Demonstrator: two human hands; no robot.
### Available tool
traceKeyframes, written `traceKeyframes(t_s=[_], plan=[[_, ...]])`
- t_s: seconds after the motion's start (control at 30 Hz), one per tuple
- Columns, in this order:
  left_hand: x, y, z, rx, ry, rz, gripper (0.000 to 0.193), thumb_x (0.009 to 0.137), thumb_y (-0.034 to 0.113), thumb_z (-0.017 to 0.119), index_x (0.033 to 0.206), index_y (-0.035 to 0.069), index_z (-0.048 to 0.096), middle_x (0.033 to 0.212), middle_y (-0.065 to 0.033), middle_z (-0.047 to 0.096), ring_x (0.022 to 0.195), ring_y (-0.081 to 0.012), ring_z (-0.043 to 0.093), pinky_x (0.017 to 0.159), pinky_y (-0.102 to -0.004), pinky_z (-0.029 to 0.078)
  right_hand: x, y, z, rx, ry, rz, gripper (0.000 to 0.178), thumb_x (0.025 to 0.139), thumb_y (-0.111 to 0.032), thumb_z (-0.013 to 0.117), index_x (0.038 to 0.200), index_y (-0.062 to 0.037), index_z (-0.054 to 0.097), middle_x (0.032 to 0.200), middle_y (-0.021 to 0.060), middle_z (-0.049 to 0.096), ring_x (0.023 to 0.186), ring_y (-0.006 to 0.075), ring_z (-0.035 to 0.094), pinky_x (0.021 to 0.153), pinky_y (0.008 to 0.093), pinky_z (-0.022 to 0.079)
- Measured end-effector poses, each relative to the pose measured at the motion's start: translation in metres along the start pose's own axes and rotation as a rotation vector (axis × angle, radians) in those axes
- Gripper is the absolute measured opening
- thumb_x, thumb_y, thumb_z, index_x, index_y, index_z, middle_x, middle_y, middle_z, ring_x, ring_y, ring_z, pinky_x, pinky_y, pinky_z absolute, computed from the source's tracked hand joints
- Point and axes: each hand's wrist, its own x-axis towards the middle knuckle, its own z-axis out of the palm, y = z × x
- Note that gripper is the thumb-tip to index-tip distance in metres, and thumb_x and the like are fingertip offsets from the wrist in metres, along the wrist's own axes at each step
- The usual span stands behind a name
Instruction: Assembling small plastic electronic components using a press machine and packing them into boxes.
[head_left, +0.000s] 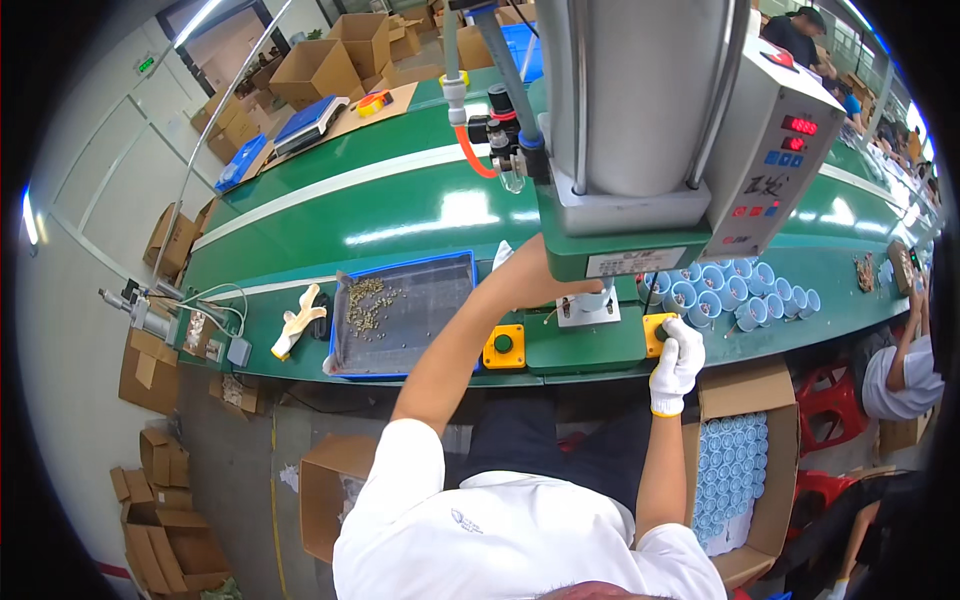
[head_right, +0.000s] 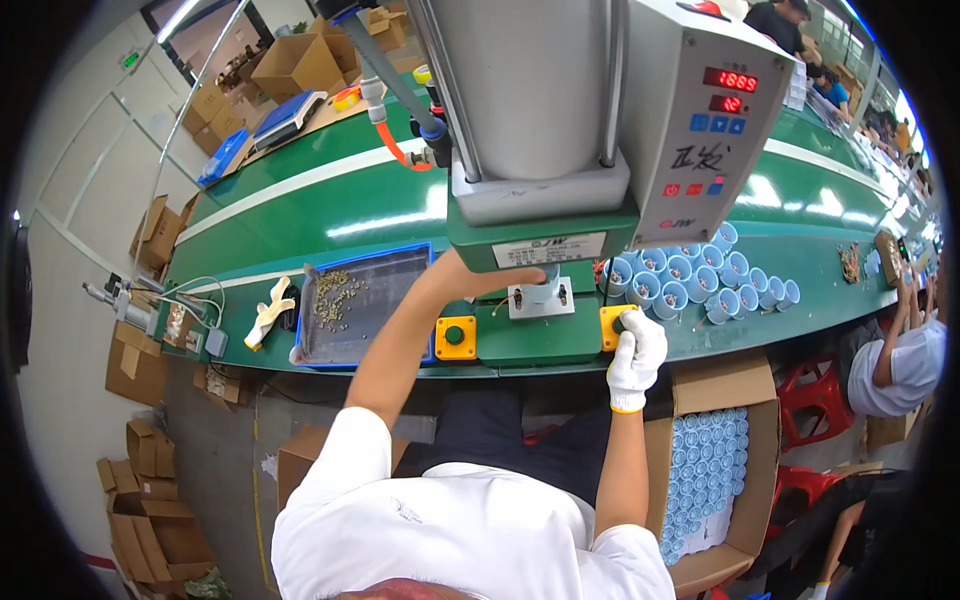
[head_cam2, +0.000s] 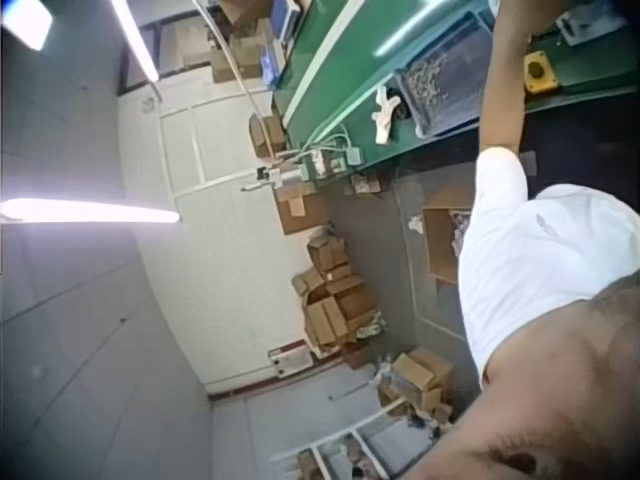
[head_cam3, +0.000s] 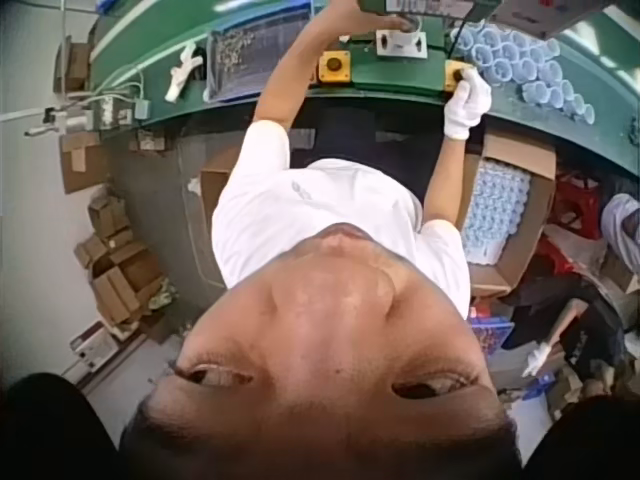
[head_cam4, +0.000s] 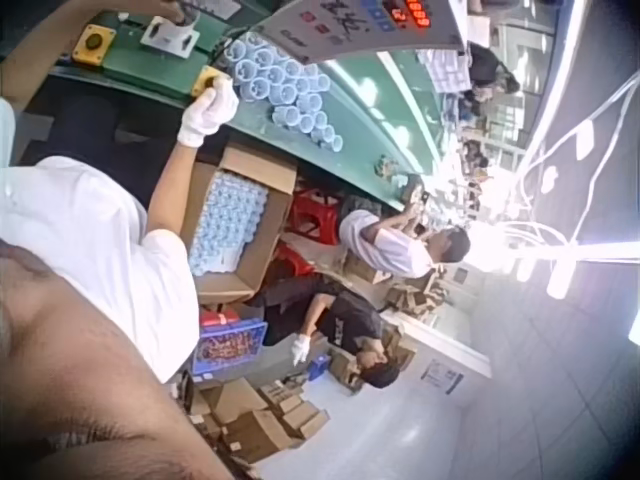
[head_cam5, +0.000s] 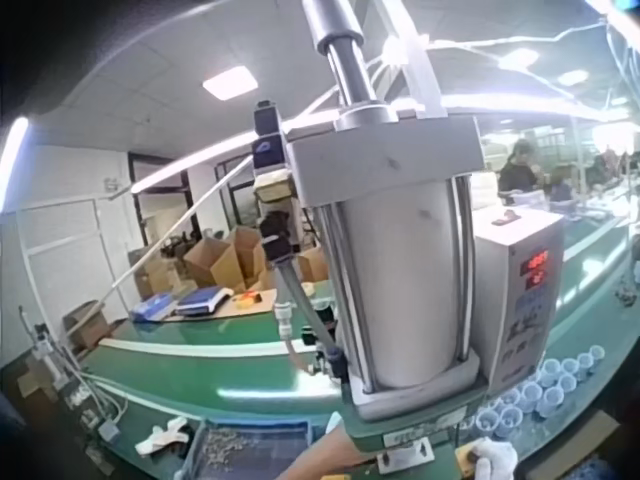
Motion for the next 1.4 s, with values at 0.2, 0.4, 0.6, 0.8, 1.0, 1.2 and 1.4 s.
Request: traceKeyframes(t_s=[0.2, 0.4, 0.6, 0.8, 1.0, 1.2, 1.4], plan=[[-0.147, -0.063, 0.055, 0.239, 0.553, -0.083, 0.026, 0.088, 0.015, 0.09, 0.109, 0.003, 0.082, 0.105, -0.014, 0.074, 0.097, -0.0336, 0.072, 0.09, -0.0423, 0.059, -0.001, -0.012, 0.004, 0.031, -0.03, 0.009, 0.038, 0.093, -0.008, 0.067, 0.131, -0.0005, 0.069, 0.115, 0.0137, 0.075, 0.107, 0.0334, 0.07, 0.104, 0.0463, 0.054], [-0.163, -0.063, 0.051, 0.522, 0.64, 0.105, 0.026, 0.075, 0.017, 0.097, 0.094, 0.006, 0.081, 0.102, -0.0089, 0.075, 0.099, -0.0317, 0.072, 0.085, -0.0436, 0.06, 0.006, -0.015, -0.001, -0.092, -0.043, -0.128, 0.042, 0.093, -0.016, 0.07, 0.132, -0.0019, 0.067, 0.111, 0.0133, 0.072, 0.104, 0.0358, 0.065, 0.104, 0.0497, 0.052], [-0.162, -0.06, 0.034, 0.634, 0.453, 0.231, 0.018, 0.077, 0.019, 0.093, 0.083, 0.008, 0.08, 0.103, -0.0048, 0.075, 0.106, -0.03, 0.07, 0.09, -0.0439, 0.059, 0.016, -0.011, 0.009, -0.375, -0.026, -0.217, 0.029, 0.094, -0.02, 0.07, 0.119, -0.0047, 0.072, 0.106, 0.0127, 0.072, 0.104, 0.0378, 0.063, 0.103, 0.0514, 0.05], [-0.165, -0.065, 0.002, 0.614, 0.238, 0.303, 0.017, 0.085, 0.029, 0.087, 0.089, 0.012, 0.083, 0.11, -0.002, 0.073, 0.113, -0.0266, 0.069, 0.096, -0.0424, 0.056, 0.024, -0.022, 0.009, -0.323, -0.098, -0.193, 0.021, 0.1, -0.02, 0.065, 0.111, -0.0049, 0.075, 0.107, 0.0155, 0.073, 0.108, 0.0393, 0.062, 0.104, 0.051, 0.049], [-0.144, -0.068, -0.013, 0.518, 0.12, 0.258, 0.021, 0.086, 0.023, 0.086, 0.102, 0.009, 0.085, 0.122, -0.0091, 0.076, 0.118, -0.0323, 0.07, 0.101, -0.0475, 0.057, 0.021, -0.007, -0.008, -0.188, 0.015, -0.149, 0.022, 0.099, -0.022, 0.068, 0.113, -0.0064, 0.075, 0.113, 0.0167, 0.075, 0.104, 0.0404, 0.066, 0.099, 0.0519, 0.053], [-0.221, -0.203, -0.106, 0.966, 0.226, -0.552, 0.065, 0.106, 0.03, 0.071, 0.155, -0.008, 0.056, 0.153, -0.0342, 0.061, 0.142, -0.0502, 0.057, 0.124, -0.0549, 0.041, 0.046, -0.046, -0.016, -0.046, -0.056, -0.093, 0.027, 0.079, -0.012, 0.074, 0.104, -0.0051, 0.07, 0.094, 0.0201, 0.07, 0.081, 0.0439, 0.07, 0.073, 0.0502, 0.057], [-0.246, -0.288, -0.116, 0.987, 0.213, -0.633, 0.059, 0.114, 0.031, 0.056, 0.16, -0.005, 0.05, 0.167, -0.0318, 0.045, 0.153, -0.0501, 0.044, 0.128, -0.0558, 0.034, 0.038, -0.034, -0.022, 0.068, -0.065, -0.07, 0.024, 0.079, -0.006, 0.072, 0.102, -0.0027, 0.066, 0.092, 0.0177, 0.067, 0.079, 0.043, 0.067, 0.071, 0.0496, 0.054]])
